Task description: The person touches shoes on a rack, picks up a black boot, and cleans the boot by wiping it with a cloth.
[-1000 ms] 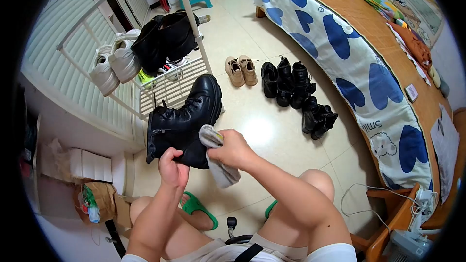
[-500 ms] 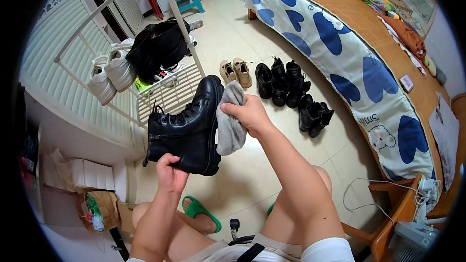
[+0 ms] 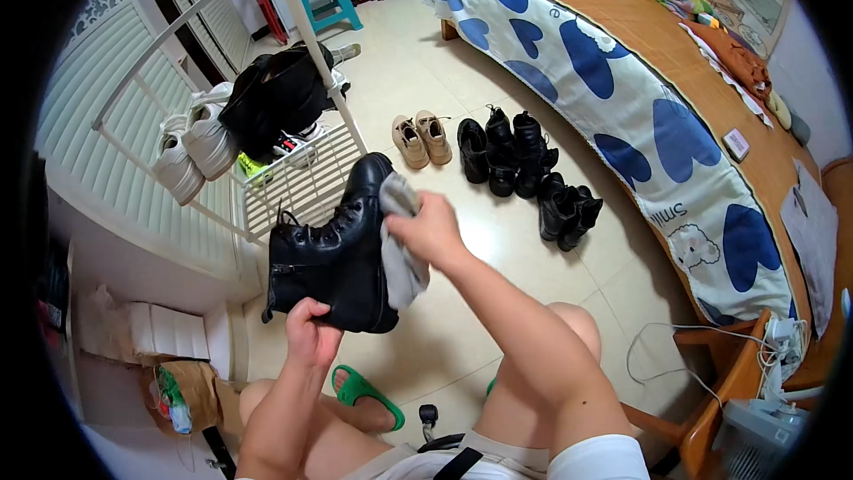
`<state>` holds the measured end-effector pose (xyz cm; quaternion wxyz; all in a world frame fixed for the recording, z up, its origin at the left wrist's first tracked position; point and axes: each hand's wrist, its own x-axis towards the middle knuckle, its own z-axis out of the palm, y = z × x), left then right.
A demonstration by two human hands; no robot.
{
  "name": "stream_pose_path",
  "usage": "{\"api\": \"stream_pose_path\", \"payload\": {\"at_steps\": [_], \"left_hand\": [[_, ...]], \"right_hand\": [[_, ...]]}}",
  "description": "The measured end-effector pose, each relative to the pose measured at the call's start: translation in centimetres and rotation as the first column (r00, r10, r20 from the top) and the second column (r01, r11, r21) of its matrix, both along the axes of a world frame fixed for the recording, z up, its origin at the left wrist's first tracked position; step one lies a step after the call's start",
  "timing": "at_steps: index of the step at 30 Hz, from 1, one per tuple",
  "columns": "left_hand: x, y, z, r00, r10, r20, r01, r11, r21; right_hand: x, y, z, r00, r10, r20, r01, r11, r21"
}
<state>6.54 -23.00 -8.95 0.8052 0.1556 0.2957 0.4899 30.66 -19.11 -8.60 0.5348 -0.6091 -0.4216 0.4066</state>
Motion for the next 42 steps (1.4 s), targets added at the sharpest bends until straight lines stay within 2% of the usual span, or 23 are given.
{"api": "stream_pose_path", "payload": {"at_steps": [4, 7, 8, 10, 14, 16, 19, 20, 21, 22, 24, 25, 26, 27, 28, 29, 30, 32, 34, 36, 37, 39, 42], "left_hand": [[0.2, -0.4, 0.6, 0.998, -0.023, -0.061, 0.022, 1.000, -0.003], [-0.2, -0.1, 0.4, 0.996, 0.023, -0.080, -0.022, 1.000, 0.015], [-0.4, 0.1, 0.3, 0.996, 0.024, -0.081, -0.022, 0.999, 0.028], [-0.7, 0.1, 0.0, 0.997, 0.025, -0.078, -0.022, 0.999, 0.034], [-0.9, -0.2, -0.5, 0.988, -0.014, -0.153, 0.024, 0.998, 0.065], [-1.4, -0.5, -0.7, 0.981, -0.013, -0.195, 0.028, 0.997, 0.070], [-1.6, -0.6, -0.4, 0.988, -0.043, -0.151, 0.057, 0.995, 0.087], [-1.4, -0.8, 0.0, 0.985, -0.002, -0.170, 0.022, 0.993, 0.114], [-1.3, -0.9, 0.4, 0.981, 0.041, -0.188, -0.014, 0.990, 0.142], [-1.5, -1.0, 0.7, 0.981, 0.043, -0.187, -0.016, 0.990, 0.142], [-1.8, -1.2, 0.8, 0.949, 0.035, -0.312, -0.003, 0.995, 0.102], [-3.4, -0.4, -1.4, 0.950, 0.033, -0.309, -0.003, 0.995, 0.097], [-6.2, 1.1, -5.3, 0.954, -0.289, 0.073, 0.275, 0.948, 0.159], [-6.2, 1.1, -5.3, 0.860, -0.436, 0.265, 0.380, 0.894, 0.236], [-6.1, 1.0, -5.3, 0.707, -0.579, 0.408, 0.482, 0.815, 0.322], [-3.6, -0.6, -1.0, 0.921, -0.388, 0.043, 0.365, 0.895, 0.256], [-2.2, -1.4, 1.3, 0.932, -0.124, -0.341, 0.217, 0.944, 0.249], [-2.6, -1.2, 1.3, 0.924, -0.185, -0.335, 0.276, 0.928, 0.251], [-3.3, -1.2, 0.9, 0.912, -0.242, -0.332, 0.332, 0.910, 0.249], [-3.8, -1.2, 0.2, 0.939, -0.179, -0.294, 0.238, 0.955, 0.179], [-4.1, -1.0, 0.1, 0.939, -0.178, -0.293, 0.237, 0.955, 0.180], [-4.6, -0.8, 0.0, 0.969, -0.209, -0.131, 0.219, 0.973, 0.068], [-4.4, -0.8, 0.3, 0.979, -0.194, -0.067, 0.197, 0.979, 0.050]], "right_hand": [[1.6, 1.4, 0.4, 0.996, -0.083, -0.045, 0.085, 0.995, 0.042], [-0.2, -0.1, -0.5, 0.993, 0.044, 0.107, -0.039, 0.998, -0.045], [-1.0, -1.0, -0.4, 0.990, 0.090, 0.108, -0.083, 0.995, -0.062], [-1.1, -1.4, 0.6, 0.973, 0.064, 0.222, -0.040, 0.993, -0.110], [0.6, 0.4, 0.5, 0.991, -0.063, 0.116, 0.067, 0.997, -0.030], [1.7, 1.5, 1.2, 0.993, -0.100, 0.068, 0.095, 0.993, 0.068], [2.1, 1.5, 2.0, 0.995, -0.095, 0.010, 0.094, 0.992, 0.086], [2.1, 1.3, 2.0, 0.996, -0.091, -0.001, 0.091, 0.992, 0.090], [2.0, 1.0, 1.7, 0.993, -0.086, 0.086, 0.080, 0.995, 0.062], [1.7, 0.6, 1.4, 0.993, -0.083, 0.087, 0.078, 0.995, 0.062], [1.4, -0.2, 0.9, 0.984, -0.054, 0.172, 0.047, 0.998, 0.044], [1.5, -0.5, 1.2, 0.987, -0.053, 0.150, 0.051, 0.999, 0.019], [1.7, -0.4, 1.0, 0.987, -0.054, 0.153, 0.052, 0.999, 0.014], [2.2, 0.0, 0.7, 0.993, -0.061, 0.105, 0.058, 0.998, 0.027], [2.6, 0.3, 0.6, 0.996, -0.069, 0.056, 0.067, 0.997, 0.043], [3.0, 0.6, 1.1, 0.993, -0.108, 0.036, 0.105, 0.991, 0.086], [3.5, 1.1, 1.3, 0.986, -0.155, 0.058, 0.148, 0.984, 0.103], [4.7, 1.9, 1.7, 0.982, -0.161, 0.101, 0.154, 0.985, 0.073], [5.2, 1.6, 3.0, 0.992, -0.117, 0.054, 0.115, 0.992, 0.041], [5.7, 1.5, 3.9, 0.969, -0.026, -0.245, 0.037, 0.999, 0.039], [5.9, 0.9, 5.0, 0.953, -0.026, -0.303, 0.037, 0.999, 0.033], [6.8, 0.4, 6.1, 0.922, -0.048, -0.384, 0.074, 0.996, 0.054], [7.7, -0.3, 7.2, 0.882, -0.123, -0.455, 0.163, 0.985, 0.050]]}}
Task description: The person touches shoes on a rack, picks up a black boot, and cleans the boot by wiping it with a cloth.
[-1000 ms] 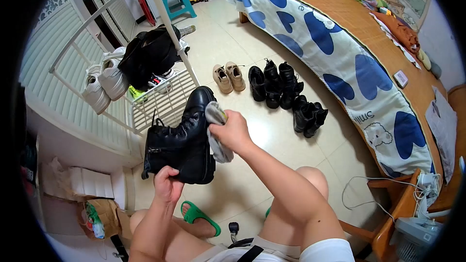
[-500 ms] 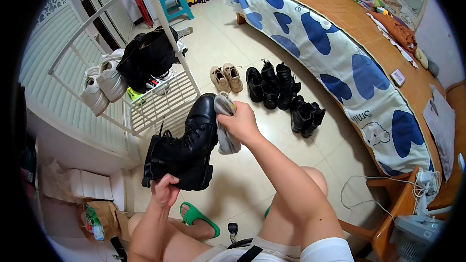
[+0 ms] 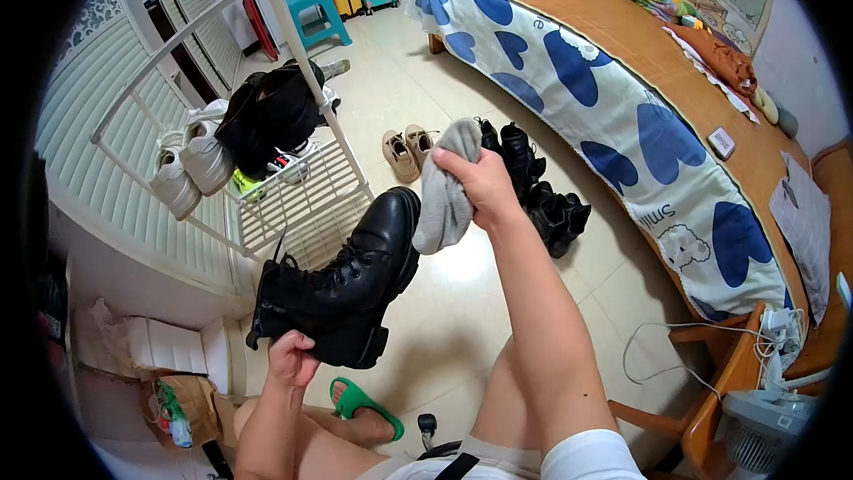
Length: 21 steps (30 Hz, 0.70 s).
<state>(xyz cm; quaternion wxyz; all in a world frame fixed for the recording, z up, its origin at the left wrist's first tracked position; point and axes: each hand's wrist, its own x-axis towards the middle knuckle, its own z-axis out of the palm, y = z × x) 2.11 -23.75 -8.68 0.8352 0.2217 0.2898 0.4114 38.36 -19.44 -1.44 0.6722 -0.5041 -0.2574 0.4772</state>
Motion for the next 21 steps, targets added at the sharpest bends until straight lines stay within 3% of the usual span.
{"api": "stream_pose_path", "payload": {"at_steps": [3, 6, 8, 15, 21], "left_hand": [[0.5, -0.2, -0.1, 0.999, 0.037, -0.038, -0.033, 0.994, 0.102], [0.2, 0.1, -0.2, 0.999, 0.023, -0.023, -0.021, 0.996, 0.088], [0.2, 0.0, -0.5, 0.999, 0.031, -0.033, -0.028, 0.996, 0.085], [0.2, -0.3, -1.2, 0.985, 0.139, -0.098, -0.129, 0.987, 0.100], [2.3, -0.1, 1.5, 0.982, 0.187, 0.005, -0.187, 0.977, 0.099]], "right_hand": [[0.5, -0.2, -0.3, 1.000, 0.003, -0.027, -0.003, 1.000, 0.011], [0.0, -0.3, -0.2, 0.998, 0.057, 0.002, -0.057, 0.998, -0.035], [-0.6, -0.3, -0.3, 0.985, 0.162, 0.064, -0.162, 0.987, -0.010], [-2.7, -0.1, -1.2, 0.941, 0.202, 0.272, -0.176, 0.978, -0.117], [-3.7, -0.8, -3.1, 0.918, 0.240, 0.316, -0.220, 0.971, -0.098]]}}
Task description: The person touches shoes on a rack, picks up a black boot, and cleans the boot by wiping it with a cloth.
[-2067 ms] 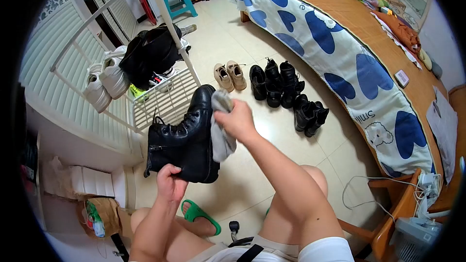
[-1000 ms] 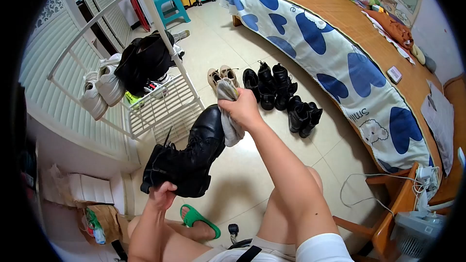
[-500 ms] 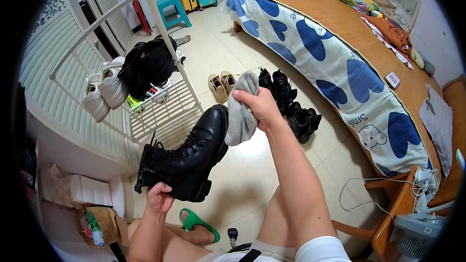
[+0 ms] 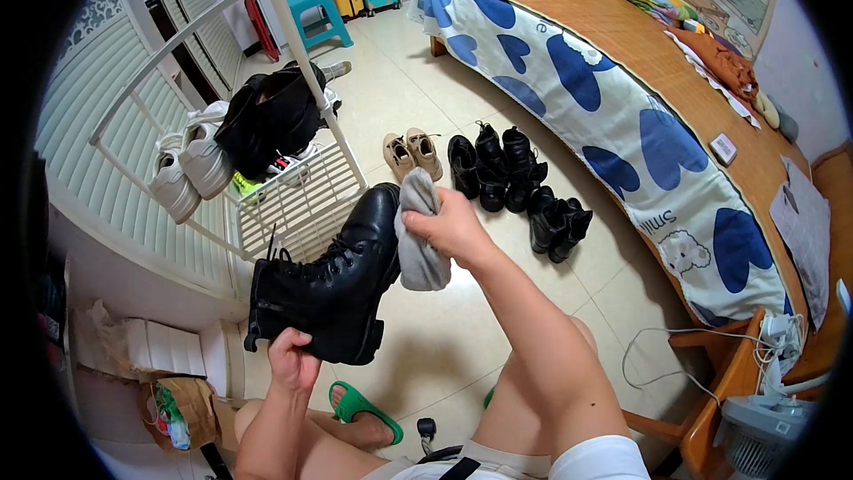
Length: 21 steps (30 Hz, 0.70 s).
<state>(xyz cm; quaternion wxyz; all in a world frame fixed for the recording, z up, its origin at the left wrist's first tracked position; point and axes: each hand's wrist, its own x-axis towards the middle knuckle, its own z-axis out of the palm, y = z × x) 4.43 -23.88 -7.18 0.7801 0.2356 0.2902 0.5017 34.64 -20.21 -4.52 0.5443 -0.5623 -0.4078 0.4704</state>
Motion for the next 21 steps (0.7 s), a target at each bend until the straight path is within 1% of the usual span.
{"api": "stream_pose_path", "payload": {"at_steps": [1, 2, 3, 5, 6, 7, 9, 10, 11, 13, 14, 16, 17, 19, 21], "left_hand": [[0.1, 0.2, 0.2, 1.000, 0.002, 0.000, -0.002, 1.000, 0.000], [0.2, 0.2, 0.4, 1.000, -0.006, 0.026, 0.006, 1.000, 0.001], [0.1, 0.2, 0.4, 0.999, -0.015, 0.053, 0.015, 1.000, 0.001], [-0.2, 0.4, -0.2, 0.999, -0.001, 0.044, 0.001, 1.000, -0.007], [-0.3, 0.5, -0.4, 0.999, 0.011, 0.036, -0.010, 1.000, -0.014], [-0.4, 0.5, -0.5, 0.999, 0.010, 0.035, -0.010, 1.000, -0.013], [-0.4, 0.4, -0.6, 1.000, -0.024, 0.006, 0.024, 0.999, -0.026], [-0.4, 0.4, -0.7, 1.000, -0.025, 0.007, 0.025, 0.999, -0.025], [-0.4, 0.3, -0.7, 0.999, -0.032, -0.011, 0.032, 0.999, 0.004], [-0.4, 0.4, -1.0, 0.999, -0.040, -0.030, 0.041, 0.999, 0.035], [-0.6, 0.4, -1.2, 0.998, -0.045, -0.043, 0.047, 0.998, 0.048], [-0.8, 0.5, -1.3, 0.997, -0.050, -0.056, 0.054, 0.997, 0.062], [-0.8, 0.4, -1.2, 0.995, -0.064, -0.073, 0.070, 0.994, 0.087], [-0.7, 0.5, -1.1, 0.993, -0.075, -0.089, 0.085, 0.990, 0.111], [-0.6, 0.4, -1.1, 0.994, -0.076, -0.084, 0.085, 0.990, 0.112]], "right_hand": [[-0.5, -0.2, -0.2, 1.000, 0.011, -0.004, -0.011, 1.000, -0.001], [-0.8, -0.4, -0.7, 0.997, 0.076, 0.011, -0.076, 0.997, -0.014], [-1.2, -0.7, -0.8, 0.994, 0.095, 0.050, -0.094, 0.995, -0.029], [-2.2, -1.0, -1.8, 0.987, 0.147, 0.070, -0.144, 0.988, -0.057], [-2.8, -1.0, -2.0, 0.981, 0.104, 0.162, -0.097, 0.994, -0.051], [-2.8, -0.9, -2.0, 0.981, 0.103, 0.161, -0.096, 0.994, -0.051], [-2.6, -0.6, -1.5, 0.992, 0.009, 0.129, -0.005, 1.000, -0.030], [-2.3, -0.1, -1.3, 0.995, -0.005, 0.099, 0.005, 1.000, 0.001], [-2.0, 0.1, -0.9, 0.998, -0.024, 0.059, 0.025, 1.000, -0.008], [-1.5, 0.9, -1.1, 0.994, -0.058, 0.089, 0.055, 0.998, 0.041], [-1.4, 1.2, -1.1, 0.994, -0.059, 0.088, 0.056, 0.998, 0.042], [-1.4, 1.6, -0.9, 0.991, -0.120, 0.057, 0.112, 0.987, 0.118], [-1.3, 1.7, -0.8, 0.991, -0.120, 0.056, 0.112, 0.987, 0.118], [-1.1, 1.8, -0.5, 0.973, -0.178, 0.145, 0.165, 0.981, 0.100], [-1.2, 1.9, -0.7, 0.970, -0.181, 0.164, 0.166, 0.981, 0.100]]}}
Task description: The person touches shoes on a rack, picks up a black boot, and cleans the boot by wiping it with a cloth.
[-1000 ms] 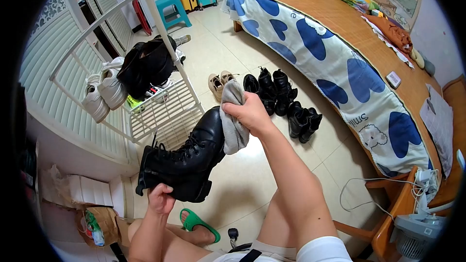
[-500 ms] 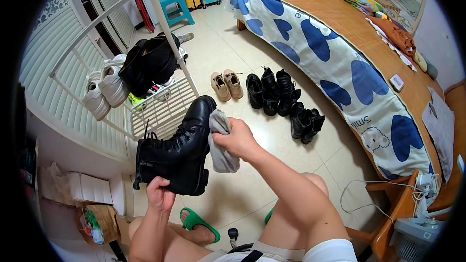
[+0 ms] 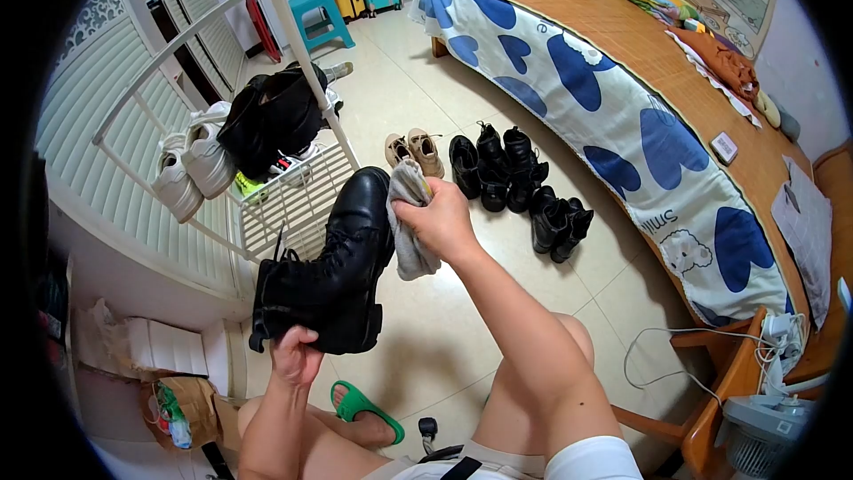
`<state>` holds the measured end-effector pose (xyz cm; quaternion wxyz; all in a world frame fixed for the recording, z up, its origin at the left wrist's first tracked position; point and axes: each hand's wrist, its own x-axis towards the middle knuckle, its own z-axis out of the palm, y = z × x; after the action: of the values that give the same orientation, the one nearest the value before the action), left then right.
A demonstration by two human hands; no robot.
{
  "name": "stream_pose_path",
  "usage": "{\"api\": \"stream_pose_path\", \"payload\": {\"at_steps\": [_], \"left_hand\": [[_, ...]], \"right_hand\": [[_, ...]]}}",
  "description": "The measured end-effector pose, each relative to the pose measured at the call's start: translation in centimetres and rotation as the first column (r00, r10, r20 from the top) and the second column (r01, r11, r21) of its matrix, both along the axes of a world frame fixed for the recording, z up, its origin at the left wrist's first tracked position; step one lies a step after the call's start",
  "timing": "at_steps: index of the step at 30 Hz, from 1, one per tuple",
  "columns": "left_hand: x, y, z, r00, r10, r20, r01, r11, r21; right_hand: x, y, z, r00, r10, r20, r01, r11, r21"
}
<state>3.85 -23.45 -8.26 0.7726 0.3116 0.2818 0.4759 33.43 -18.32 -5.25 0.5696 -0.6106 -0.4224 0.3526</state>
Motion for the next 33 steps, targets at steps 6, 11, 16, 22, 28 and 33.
{"api": "stream_pose_path", "payload": {"at_steps": [6, 11, 16, 22, 28, 33], "left_hand": [[0.7, 0.3, -0.1, 0.987, 0.115, 0.108, -0.098, 0.984, -0.146], [-0.5, 1.4, -1.8, 0.993, 0.101, 0.060, -0.089, 0.980, -0.181], [0.1, 1.2, -0.1, 0.998, 0.043, 0.052, -0.037, 0.992, -0.118], [-1.7, 1.0, -0.6, 0.998, -0.059, 0.039, 0.061, 0.997, -0.054], [-1.9, 0.5, -0.4, 0.984, -0.176, 0.017, 0.176, 0.983, -0.056], [-1.1, 0.2, 0.4, 0.994, -0.067, 0.088, 0.078, 0.989, -0.127]], "right_hand": [[-1.6, -0.9, -1.6, 0.995, 0.102, -0.011, -0.102, 0.992, -0.078], [-3.6, -2.1, -2.0, 0.981, 0.126, 0.149, -0.102, 0.982, -0.158], [-2.3, -1.1, -1.6, 0.992, 0.112, 0.059, -0.103, 0.985, -0.142], [-0.7, -0.3, -1.1, 0.990, 0.054, 0.132, -0.044, 0.996, -0.082], [0.8, 0.0, 0.6, 0.985, -0.019, 0.170, 0.031, 0.997, -0.071], [0.3, 0.6, -1.0, 0.992, 0.013, 0.129, -0.012, 1.000, -0.010]]}}
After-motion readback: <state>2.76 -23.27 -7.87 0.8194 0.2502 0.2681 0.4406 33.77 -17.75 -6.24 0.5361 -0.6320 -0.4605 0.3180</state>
